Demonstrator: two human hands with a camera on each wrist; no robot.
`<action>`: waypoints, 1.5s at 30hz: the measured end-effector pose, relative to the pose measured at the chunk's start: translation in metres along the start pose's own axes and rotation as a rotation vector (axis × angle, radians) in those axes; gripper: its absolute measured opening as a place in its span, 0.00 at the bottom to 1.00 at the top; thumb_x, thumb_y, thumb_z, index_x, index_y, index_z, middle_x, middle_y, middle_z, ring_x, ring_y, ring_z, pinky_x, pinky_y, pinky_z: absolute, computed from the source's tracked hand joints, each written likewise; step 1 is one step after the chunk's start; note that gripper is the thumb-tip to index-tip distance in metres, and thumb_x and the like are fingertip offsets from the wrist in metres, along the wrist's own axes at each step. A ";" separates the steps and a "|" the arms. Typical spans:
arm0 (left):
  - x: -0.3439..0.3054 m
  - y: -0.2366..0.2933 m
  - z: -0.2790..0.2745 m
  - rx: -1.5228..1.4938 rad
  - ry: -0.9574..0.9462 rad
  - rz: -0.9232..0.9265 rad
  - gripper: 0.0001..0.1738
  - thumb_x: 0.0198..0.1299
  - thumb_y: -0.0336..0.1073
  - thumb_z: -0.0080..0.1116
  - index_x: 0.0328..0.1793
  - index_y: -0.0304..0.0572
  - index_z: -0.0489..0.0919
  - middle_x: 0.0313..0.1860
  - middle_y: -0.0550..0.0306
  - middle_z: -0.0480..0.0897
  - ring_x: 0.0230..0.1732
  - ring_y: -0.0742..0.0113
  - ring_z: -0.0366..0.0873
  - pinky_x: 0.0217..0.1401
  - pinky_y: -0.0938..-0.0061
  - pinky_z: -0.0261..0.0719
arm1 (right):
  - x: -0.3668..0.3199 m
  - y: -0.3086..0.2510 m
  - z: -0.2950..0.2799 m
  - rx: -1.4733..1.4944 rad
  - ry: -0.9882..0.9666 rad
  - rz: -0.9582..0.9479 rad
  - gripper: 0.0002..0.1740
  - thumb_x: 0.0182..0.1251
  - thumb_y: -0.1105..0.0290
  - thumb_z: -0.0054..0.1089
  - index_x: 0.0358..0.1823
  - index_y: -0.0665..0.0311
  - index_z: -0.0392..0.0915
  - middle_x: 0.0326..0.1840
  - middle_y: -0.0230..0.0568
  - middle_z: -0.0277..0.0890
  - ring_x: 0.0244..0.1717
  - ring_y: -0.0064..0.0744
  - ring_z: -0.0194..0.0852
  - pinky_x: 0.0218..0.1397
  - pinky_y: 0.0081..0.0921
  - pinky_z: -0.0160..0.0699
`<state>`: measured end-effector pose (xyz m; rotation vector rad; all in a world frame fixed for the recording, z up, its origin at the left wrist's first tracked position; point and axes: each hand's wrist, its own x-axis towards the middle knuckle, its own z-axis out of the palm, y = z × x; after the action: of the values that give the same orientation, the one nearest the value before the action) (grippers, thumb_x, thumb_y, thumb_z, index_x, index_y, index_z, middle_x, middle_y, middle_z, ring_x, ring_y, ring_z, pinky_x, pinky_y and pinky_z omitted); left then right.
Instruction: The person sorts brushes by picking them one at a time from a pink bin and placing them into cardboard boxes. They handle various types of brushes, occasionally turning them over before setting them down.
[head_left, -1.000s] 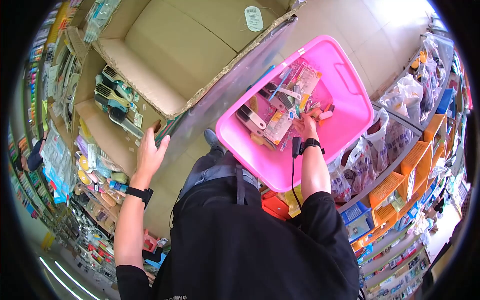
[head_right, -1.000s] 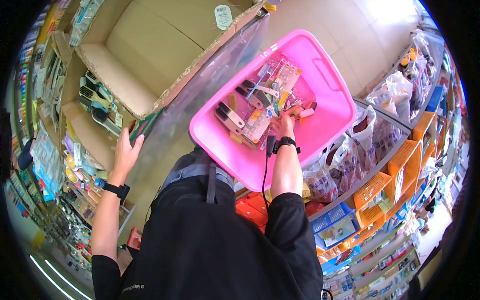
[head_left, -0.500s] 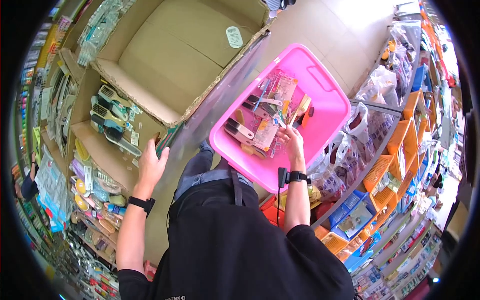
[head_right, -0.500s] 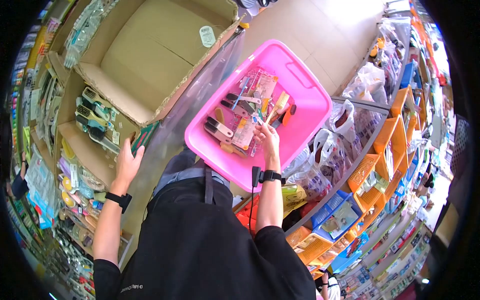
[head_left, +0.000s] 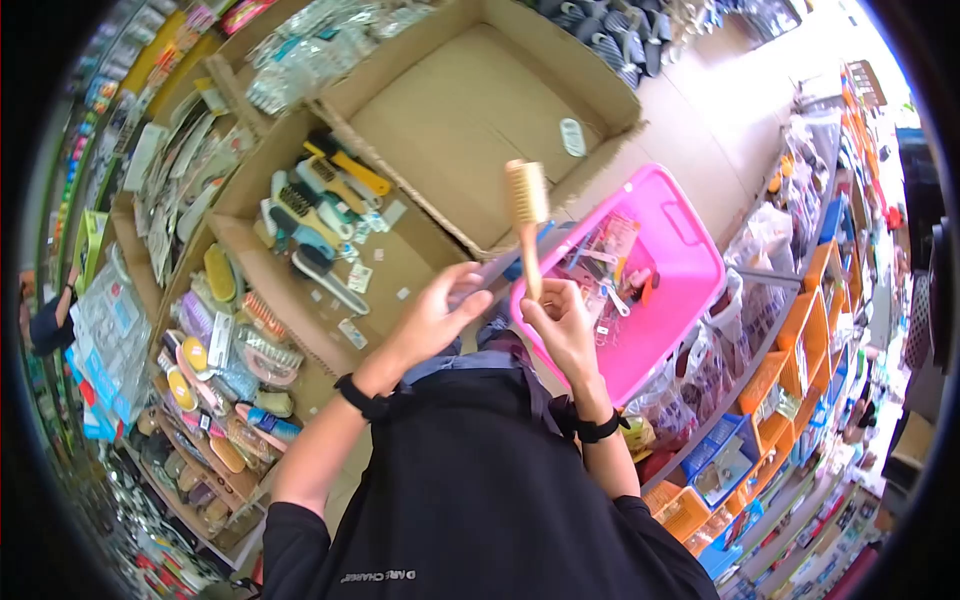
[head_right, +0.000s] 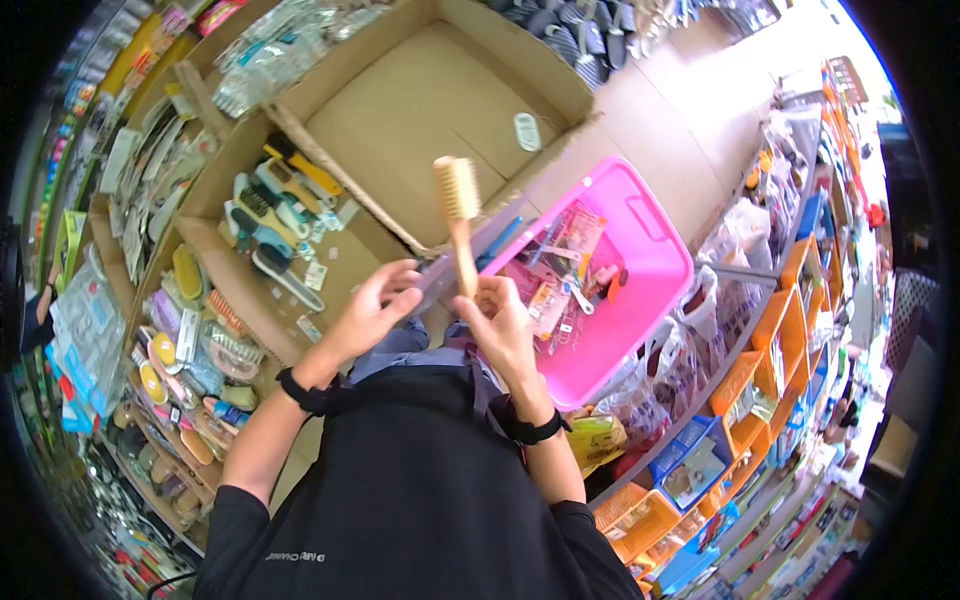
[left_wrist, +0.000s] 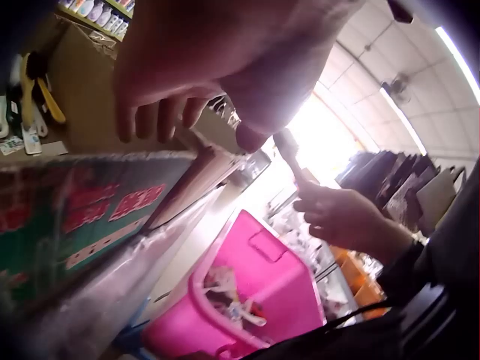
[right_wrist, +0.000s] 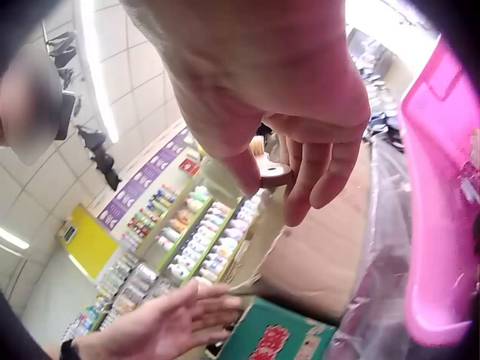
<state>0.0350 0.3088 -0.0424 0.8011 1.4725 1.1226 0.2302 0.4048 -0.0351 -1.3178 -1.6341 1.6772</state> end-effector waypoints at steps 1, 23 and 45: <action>0.001 -0.003 -0.001 -0.212 -0.041 -0.014 0.26 0.73 0.44 0.56 0.68 0.33 0.71 0.56 0.51 0.81 0.56 0.70 0.78 0.61 0.73 0.76 | -0.002 -0.006 0.017 -0.261 -0.040 -0.060 0.23 0.60 0.67 0.73 0.52 0.69 0.73 0.38 0.43 0.82 0.35 0.28 0.83 0.38 0.25 0.81; 0.090 -0.076 -0.195 -0.179 0.421 -0.231 0.17 0.69 0.47 0.59 0.43 0.39 0.81 0.33 0.57 0.85 0.25 0.74 0.82 0.25 0.80 0.77 | -0.031 -0.022 0.063 -0.711 -0.444 -0.128 0.23 0.69 0.59 0.61 0.59 0.64 0.73 0.43 0.45 0.84 0.43 0.42 0.85 0.45 0.35 0.82; 0.019 -0.039 -0.016 0.369 0.242 -0.230 0.25 0.72 0.46 0.57 0.64 0.33 0.73 0.56 0.53 0.80 0.56 0.68 0.76 0.62 0.74 0.72 | 0.026 0.181 -0.149 0.129 0.065 0.509 0.21 0.74 0.61 0.57 0.60 0.67 0.74 0.45 0.37 0.82 0.38 0.21 0.80 0.42 0.21 0.79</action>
<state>0.0186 0.3095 -0.0856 0.7378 1.9582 0.8039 0.3975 0.4665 -0.1897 -1.8050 -1.1894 1.9526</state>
